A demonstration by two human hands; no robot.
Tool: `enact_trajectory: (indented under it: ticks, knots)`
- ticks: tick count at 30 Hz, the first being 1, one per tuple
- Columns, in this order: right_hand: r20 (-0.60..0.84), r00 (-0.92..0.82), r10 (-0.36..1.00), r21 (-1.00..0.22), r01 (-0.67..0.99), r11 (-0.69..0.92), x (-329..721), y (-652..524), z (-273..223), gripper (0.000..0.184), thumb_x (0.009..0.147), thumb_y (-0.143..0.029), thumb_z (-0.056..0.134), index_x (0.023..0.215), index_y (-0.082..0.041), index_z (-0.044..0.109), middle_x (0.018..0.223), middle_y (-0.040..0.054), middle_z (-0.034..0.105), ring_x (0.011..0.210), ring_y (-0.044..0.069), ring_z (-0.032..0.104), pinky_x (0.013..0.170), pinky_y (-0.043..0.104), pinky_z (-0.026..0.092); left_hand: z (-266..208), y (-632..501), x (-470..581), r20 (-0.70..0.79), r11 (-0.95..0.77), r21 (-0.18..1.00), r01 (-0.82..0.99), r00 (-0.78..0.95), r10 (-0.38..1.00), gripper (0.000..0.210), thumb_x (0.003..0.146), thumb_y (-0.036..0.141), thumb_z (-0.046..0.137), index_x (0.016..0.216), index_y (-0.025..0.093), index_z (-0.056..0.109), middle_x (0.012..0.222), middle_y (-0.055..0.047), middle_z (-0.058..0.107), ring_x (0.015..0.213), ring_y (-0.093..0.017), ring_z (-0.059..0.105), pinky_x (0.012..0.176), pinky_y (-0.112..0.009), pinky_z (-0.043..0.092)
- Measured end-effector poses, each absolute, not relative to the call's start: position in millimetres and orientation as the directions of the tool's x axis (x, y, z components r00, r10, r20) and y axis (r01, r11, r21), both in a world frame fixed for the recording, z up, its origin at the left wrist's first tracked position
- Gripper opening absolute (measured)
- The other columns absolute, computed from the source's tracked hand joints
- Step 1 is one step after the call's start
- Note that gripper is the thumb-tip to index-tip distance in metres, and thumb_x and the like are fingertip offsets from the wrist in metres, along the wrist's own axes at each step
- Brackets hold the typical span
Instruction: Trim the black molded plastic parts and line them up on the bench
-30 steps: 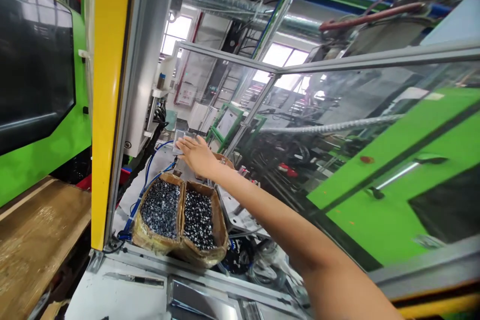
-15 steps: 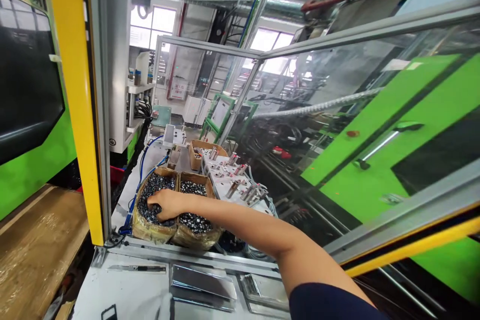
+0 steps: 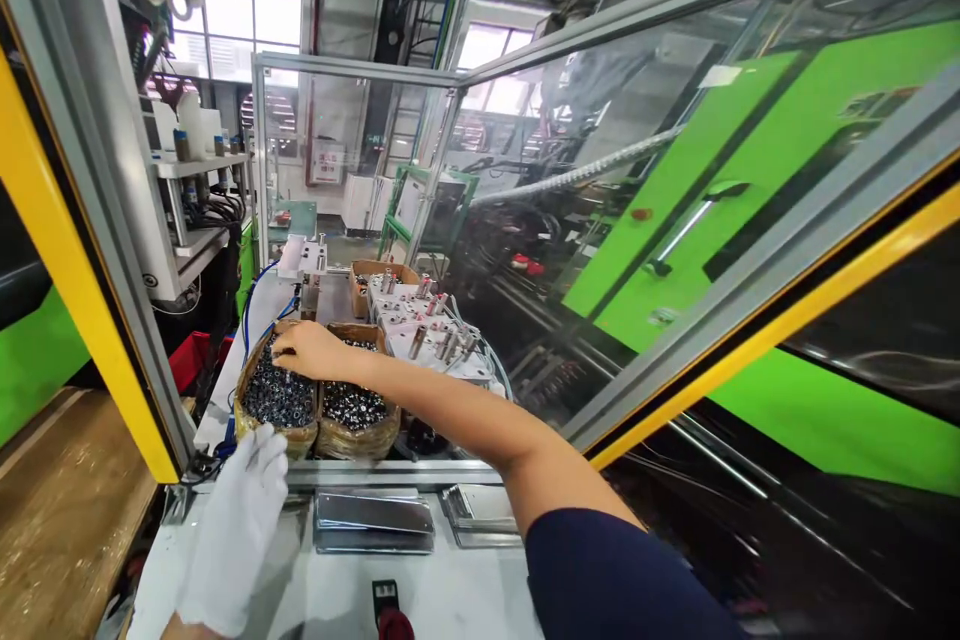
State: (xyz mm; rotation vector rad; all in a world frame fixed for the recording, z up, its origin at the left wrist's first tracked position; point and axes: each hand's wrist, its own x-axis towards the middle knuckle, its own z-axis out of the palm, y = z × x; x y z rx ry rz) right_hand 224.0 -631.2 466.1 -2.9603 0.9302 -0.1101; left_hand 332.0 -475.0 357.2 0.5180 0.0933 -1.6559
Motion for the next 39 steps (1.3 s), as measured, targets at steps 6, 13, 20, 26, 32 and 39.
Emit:
enact_trajectory:
  ticks: [6,13,20,26,32,39]
  knots:
    - [-0.199,0.895,-0.399,-0.045,-0.415,-0.909,207.6,-562.7,476.3,0.018,0.087,-0.025,0.057,0.096,-0.017,0.07,0.094,0.0053,0.074,0.086,0.017,0.068,0.066,0.024,0.045,395.9,-491.6,302.8,-0.354,-0.223,0.004,0.975,-0.207,-0.912,0.043,0.097,0.016,0.024,0.129,0.018,0.052,0.097,-0.011,0.071,0.079,-0.018,0.07,0.07,-0.037,0.06]
    - [-0.34,0.784,-0.518,0.17,-0.491,-0.854,174.8,-535.4,466.7,0.025,0.083,-0.012,0.053,0.104,-0.008,0.065,0.098,0.0134,0.072,0.086,0.022,0.068,0.06,0.028,0.047,398.3,-481.4,263.9,-0.338,-0.322,0.191,0.927,-0.246,-0.909,0.042,0.095,0.008,0.032,0.131,0.015,0.051,0.104,-0.012,0.07,0.09,-0.017,0.07,0.083,-0.031,0.058]
    - [-0.356,0.746,-0.563,-0.061,-0.62,-0.782,140.8,-541.7,475.5,0.012,0.082,-0.023,0.067,0.086,-0.013,0.072,0.082,0.0069,0.074,0.073,0.015,0.065,0.059,0.021,0.039,386.9,-477.4,245.4,-0.456,-0.386,0.22,0.896,-0.255,-0.853,0.033,0.091,0.007,0.046,0.123,0.01,0.055,0.09,-0.009,0.07,0.074,-0.015,0.07,0.081,-0.033,0.06]
    - [-0.221,0.769,-0.6,-0.223,-0.638,-0.737,126.2,-538.2,453.5,0.008,0.08,-0.019,0.069,0.081,-0.012,0.072,0.076,0.0042,0.071,0.068,0.011,0.059,0.06,0.02,0.036,378.8,-482.8,235.0,-0.449,-0.363,0.249,0.898,-0.225,-0.865,0.03,0.092,0.007,0.045,0.118,0.014,0.057,0.092,-0.008,0.068,0.076,-0.014,0.069,0.071,-0.026,0.061]
    - [-0.013,0.763,-0.646,-0.2,-0.635,-0.746,99.3,-548.8,466.5,0.021,0.088,-0.012,0.05,0.076,-0.015,0.067,0.076,0.0046,0.068,0.071,0.013,0.057,0.068,0.022,0.04,384.9,-482.2,242.6,-0.484,-0.426,0.097,0.9,-0.331,-0.81,0.034,0.094,0.01,0.043,0.126,0.008,0.051,0.106,-0.016,0.066,0.091,-0.018,0.07,0.078,-0.027,0.061]
    - [0.106,0.224,-0.969,-0.208,-0.948,-0.242,9.9,-621.1,529.5,0.021,0.08,-0.027,0.059,0.082,-0.012,0.074,0.067,0.0023,0.064,0.063,0.014,0.057,0.063,0.025,0.042,401.6,-472.3,251.1,-0.547,-0.437,0.204,0.876,-0.269,-0.793,0.04,0.092,0.003,0.039,0.131,0.004,0.047,0.117,-0.021,0.065,0.1,-0.023,0.068,0.082,-0.03,0.061]
